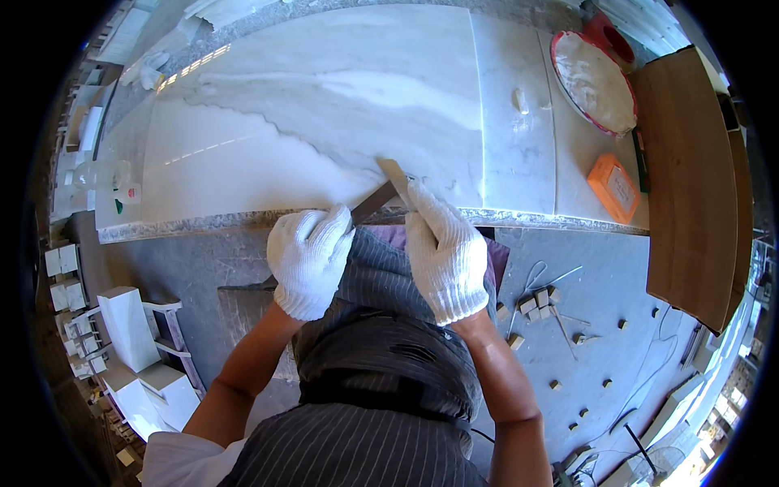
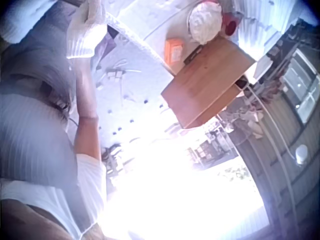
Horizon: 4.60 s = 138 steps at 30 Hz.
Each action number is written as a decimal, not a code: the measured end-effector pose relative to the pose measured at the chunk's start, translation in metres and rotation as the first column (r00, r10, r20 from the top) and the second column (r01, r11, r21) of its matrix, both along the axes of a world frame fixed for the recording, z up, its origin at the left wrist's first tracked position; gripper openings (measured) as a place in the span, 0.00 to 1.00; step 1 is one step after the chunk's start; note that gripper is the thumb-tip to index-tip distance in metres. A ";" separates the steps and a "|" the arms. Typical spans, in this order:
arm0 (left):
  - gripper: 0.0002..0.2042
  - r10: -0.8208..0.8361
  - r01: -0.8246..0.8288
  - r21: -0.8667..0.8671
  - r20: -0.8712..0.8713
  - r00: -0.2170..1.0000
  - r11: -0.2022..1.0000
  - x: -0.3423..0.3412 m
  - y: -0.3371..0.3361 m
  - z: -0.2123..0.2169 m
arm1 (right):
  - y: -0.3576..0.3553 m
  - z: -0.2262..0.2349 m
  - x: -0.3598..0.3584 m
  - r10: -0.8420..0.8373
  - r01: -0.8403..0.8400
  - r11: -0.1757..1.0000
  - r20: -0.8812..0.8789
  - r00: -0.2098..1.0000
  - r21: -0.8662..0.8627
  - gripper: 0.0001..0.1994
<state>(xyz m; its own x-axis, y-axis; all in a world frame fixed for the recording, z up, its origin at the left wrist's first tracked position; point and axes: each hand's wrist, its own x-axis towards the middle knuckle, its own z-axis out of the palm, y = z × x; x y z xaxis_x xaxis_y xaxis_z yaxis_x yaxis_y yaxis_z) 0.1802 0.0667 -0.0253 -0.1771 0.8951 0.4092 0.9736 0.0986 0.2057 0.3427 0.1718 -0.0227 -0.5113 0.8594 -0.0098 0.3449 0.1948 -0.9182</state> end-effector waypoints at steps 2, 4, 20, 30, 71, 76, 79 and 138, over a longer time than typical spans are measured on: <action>0.14 -0.001 0.001 0.009 -0.001 1.000 1.000 0.001 0.002 0.001 | -0.007 0.012 0.003 0.177 -0.179 0.984 0.155 0.972 -0.002 0.20; 0.14 0.006 -0.006 -0.003 0.006 1.000 1.000 0.000 0.004 -0.003 | -0.027 0.002 -0.006 0.120 -0.097 0.961 -0.072 0.990 0.259 0.27; 0.12 -0.035 0.035 0.011 -0.032 0.999 0.999 0.000 0.007 0.002 | -0.021 0.009 0.007 0.164 -0.168 0.978 0.042 0.986 0.120 0.17; 0.13 -0.008 0.009 0.017 -0.035 0.999 1.000 0.000 0.001 -0.001 | 0.004 0.037 0.005 0.313 -0.301 0.950 0.244 0.918 -0.088 0.18; 0.11 -0.096 0.086 0.200 0.041 0.995 0.976 -0.006 0.033 0.021 | -0.002 0.021 0.024 -0.226 0.037 0.863 -0.320 0.920 -0.503 0.32; 0.11 -0.080 0.071 -0.056 -0.172 0.982 0.996 0.000 0.037 0.026 | 0.005 0.034 0.028 -0.257 0.078 0.866 -0.306 0.917 -0.493 0.33; 0.10 -0.002 0.001 -0.076 -0.013 1.000 0.997 -0.024 0.064 0.035 | 0.007 0.033 0.036 -0.202 0.064 0.904 -0.290 0.936 -0.423 0.33; 0.16 0.286 -0.244 0.256 -0.145 0.947 0.936 -0.218 -0.080 -0.030 | 0.048 0.014 -0.190 0.792 -0.823 0.560 0.231 0.565 0.095 0.14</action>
<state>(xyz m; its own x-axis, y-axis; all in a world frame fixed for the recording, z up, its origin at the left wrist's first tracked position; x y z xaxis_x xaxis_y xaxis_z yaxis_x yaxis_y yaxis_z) -0.0373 -0.0135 -0.0557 -0.3003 0.7020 0.6458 0.9411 0.3285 0.0806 0.1522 0.2198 -0.0085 -0.9958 0.0787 -0.0458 0.0843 0.6059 -0.7911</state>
